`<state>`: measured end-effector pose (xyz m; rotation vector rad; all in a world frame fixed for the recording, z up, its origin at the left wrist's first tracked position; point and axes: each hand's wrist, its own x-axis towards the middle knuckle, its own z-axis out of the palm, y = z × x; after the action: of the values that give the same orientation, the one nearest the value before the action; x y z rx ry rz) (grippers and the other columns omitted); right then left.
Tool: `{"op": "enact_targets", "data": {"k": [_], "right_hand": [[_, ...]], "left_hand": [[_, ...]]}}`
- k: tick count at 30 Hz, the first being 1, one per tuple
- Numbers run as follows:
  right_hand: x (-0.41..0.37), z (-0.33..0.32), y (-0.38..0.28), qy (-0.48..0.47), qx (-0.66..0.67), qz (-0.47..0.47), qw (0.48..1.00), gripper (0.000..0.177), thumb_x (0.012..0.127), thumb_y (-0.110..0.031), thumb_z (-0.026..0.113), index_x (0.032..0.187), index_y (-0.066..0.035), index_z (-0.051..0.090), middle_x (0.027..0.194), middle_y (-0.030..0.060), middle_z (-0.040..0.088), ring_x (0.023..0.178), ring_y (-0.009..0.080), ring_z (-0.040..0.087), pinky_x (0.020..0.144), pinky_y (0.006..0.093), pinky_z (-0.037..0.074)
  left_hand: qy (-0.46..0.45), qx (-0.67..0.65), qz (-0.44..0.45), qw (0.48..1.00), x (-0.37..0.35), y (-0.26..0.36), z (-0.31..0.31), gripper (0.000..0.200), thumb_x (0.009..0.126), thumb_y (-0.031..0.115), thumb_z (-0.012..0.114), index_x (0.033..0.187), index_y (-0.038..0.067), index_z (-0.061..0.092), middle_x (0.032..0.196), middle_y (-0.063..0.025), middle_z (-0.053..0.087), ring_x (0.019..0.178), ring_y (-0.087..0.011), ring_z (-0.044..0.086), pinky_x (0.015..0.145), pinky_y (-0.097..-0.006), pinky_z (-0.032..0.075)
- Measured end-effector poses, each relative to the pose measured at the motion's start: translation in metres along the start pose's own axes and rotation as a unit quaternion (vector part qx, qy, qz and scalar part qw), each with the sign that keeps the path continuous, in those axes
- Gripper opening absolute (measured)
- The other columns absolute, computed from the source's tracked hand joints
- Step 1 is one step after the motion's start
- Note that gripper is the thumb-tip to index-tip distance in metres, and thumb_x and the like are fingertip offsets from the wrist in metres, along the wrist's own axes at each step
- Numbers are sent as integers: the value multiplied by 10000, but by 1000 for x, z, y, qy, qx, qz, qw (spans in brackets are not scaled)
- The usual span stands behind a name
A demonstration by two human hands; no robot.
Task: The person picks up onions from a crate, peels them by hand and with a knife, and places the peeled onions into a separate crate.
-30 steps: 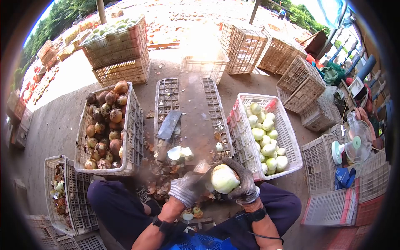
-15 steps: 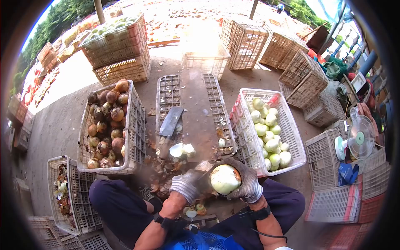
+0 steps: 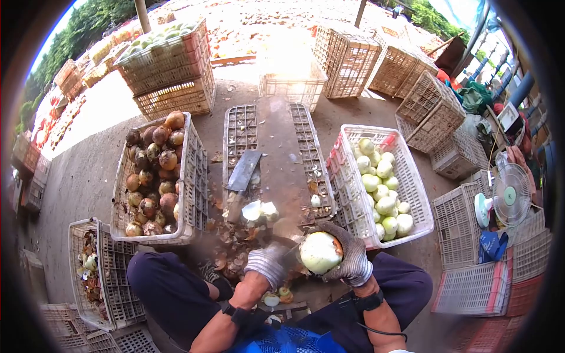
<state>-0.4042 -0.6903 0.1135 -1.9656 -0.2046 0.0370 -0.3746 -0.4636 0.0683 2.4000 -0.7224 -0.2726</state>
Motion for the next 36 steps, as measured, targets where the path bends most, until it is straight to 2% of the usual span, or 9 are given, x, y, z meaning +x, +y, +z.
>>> {"op": "enact_targets", "data": {"k": [5,12,16,19,21,23,27,34,36], "right_hand": [[0,-2,9,16,-14,-25,999,1030,364,-260,916,1304,-92,532,1138,104,656,1040,254,634,926,376,490],[-4,4,10,36,-35,-23,998,1013,374,-275,916,1292,-80,536,1149,115,648,1042,270,634,926,373,491],[-1,6,6,47,-23,-20,998,982,398,-291,930,1274,-70,546,1166,107,637,1057,250,621,933,370,486],[2,5,4,42,19,-19,999,962,416,-288,937,1267,-64,548,1180,97,627,1072,226,605,945,371,478],[2,5,4,38,50,-11,998,955,426,-279,938,1269,-59,546,1190,92,620,1081,212,596,952,371,473],[0,7,7,24,77,1,997,955,433,-264,936,1277,-54,541,1204,90,614,1089,201,588,958,369,469],[-3,11,15,5,116,12,993,974,418,-248,902,1298,-47,536,1215,89,612,1100,183,580,973,352,456],[8,14,-16,-50,150,52,986,946,402,-228,829,1289,-47,555,1201,71,623,1104,168,577,990,334,438],[8,16,-12,-69,180,56,980,1013,384,-297,857,1303,-27,528,1205,88,622,1113,190,579,996,347,438]], "left_hand": [[102,-177,35,978,-8,5,-8,180,769,87,616,943,75,659,902,-163,650,769,-364,640,649,-418,524],[111,-99,29,988,-7,15,7,192,786,116,620,965,65,665,930,-155,658,800,-366,639,678,-421,526],[-79,0,-89,993,2,12,5,278,747,198,680,985,56,654,897,-174,646,818,-376,633,665,-451,517],[27,-51,-27,998,-5,4,13,290,747,205,697,989,50,654,859,-184,652,779,-362,640,646,-425,521],[55,-225,-32,972,-7,-3,10,308,755,185,697,1019,34,650,853,-173,663,741,-312,651,632,-385,523],[76,-465,-111,875,-10,-3,6,333,790,147,693,1076,-13,634,857,-124,675,692,-191,639,613,-310,517],[75,-619,-179,761,-6,27,-28,377,840,152,692,1138,-53,586,819,-76,645,661,-127,607,549,-257,497],[45,-661,-203,721,-4,28,-39,373,827,104,693,1158,-29,581,844,-62,637,605,-98,583,478,-222,459],[53,-633,-179,751,-5,23,-38,377,812,77,681,1158,-32,578,848,-57,638,653,-102,594,506,-235,479]]}}
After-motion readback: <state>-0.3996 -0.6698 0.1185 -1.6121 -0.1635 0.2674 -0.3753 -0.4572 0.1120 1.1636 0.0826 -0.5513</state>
